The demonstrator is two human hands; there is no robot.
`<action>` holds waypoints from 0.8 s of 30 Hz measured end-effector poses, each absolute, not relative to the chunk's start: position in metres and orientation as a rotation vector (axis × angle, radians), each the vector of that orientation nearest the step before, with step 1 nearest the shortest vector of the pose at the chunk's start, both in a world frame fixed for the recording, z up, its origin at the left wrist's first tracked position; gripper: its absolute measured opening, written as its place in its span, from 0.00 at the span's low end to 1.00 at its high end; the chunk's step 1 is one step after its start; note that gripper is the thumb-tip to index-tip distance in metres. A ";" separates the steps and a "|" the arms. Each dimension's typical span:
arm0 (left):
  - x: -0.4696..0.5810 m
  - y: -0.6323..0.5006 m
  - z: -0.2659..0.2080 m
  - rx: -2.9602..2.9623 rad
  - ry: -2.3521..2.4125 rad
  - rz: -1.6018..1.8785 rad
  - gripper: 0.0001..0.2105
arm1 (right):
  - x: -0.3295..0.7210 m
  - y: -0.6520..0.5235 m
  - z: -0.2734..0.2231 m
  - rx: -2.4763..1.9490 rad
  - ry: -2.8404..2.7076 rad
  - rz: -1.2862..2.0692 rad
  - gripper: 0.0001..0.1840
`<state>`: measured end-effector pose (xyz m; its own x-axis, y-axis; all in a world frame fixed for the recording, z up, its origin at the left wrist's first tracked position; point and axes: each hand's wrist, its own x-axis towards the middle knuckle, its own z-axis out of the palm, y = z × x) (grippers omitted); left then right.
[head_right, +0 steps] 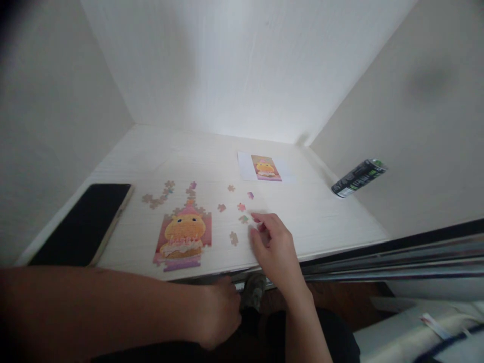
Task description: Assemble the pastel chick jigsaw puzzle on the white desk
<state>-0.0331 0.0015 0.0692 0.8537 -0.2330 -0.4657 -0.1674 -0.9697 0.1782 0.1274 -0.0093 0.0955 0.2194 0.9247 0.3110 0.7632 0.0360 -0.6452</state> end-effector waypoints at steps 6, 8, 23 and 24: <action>-0.027 0.004 0.087 2.861 -0.351 -1.004 0.06 | 0.135 0.010 0.096 -1.807 -1.612 0.254 0.20; -0.027 0.006 0.095 2.837 -0.368 -1.050 0.07 | 0.138 0.020 0.095 -1.823 -1.621 0.228 0.21; -0.025 0.002 0.078 2.885 -0.386 -0.998 0.06 | 0.133 0.043 0.094 -1.830 -1.626 0.189 0.14; -0.026 0.001 0.073 2.883 -0.376 -1.003 0.06 | 0.133 0.045 0.095 -1.849 -1.597 0.187 0.14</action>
<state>-0.0263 0.0013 0.0730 0.7577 -0.2508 -0.6025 -0.2076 -0.9679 0.1418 0.1326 0.0449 0.0948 0.2378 0.9194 0.3133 0.8222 -0.0188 -0.5689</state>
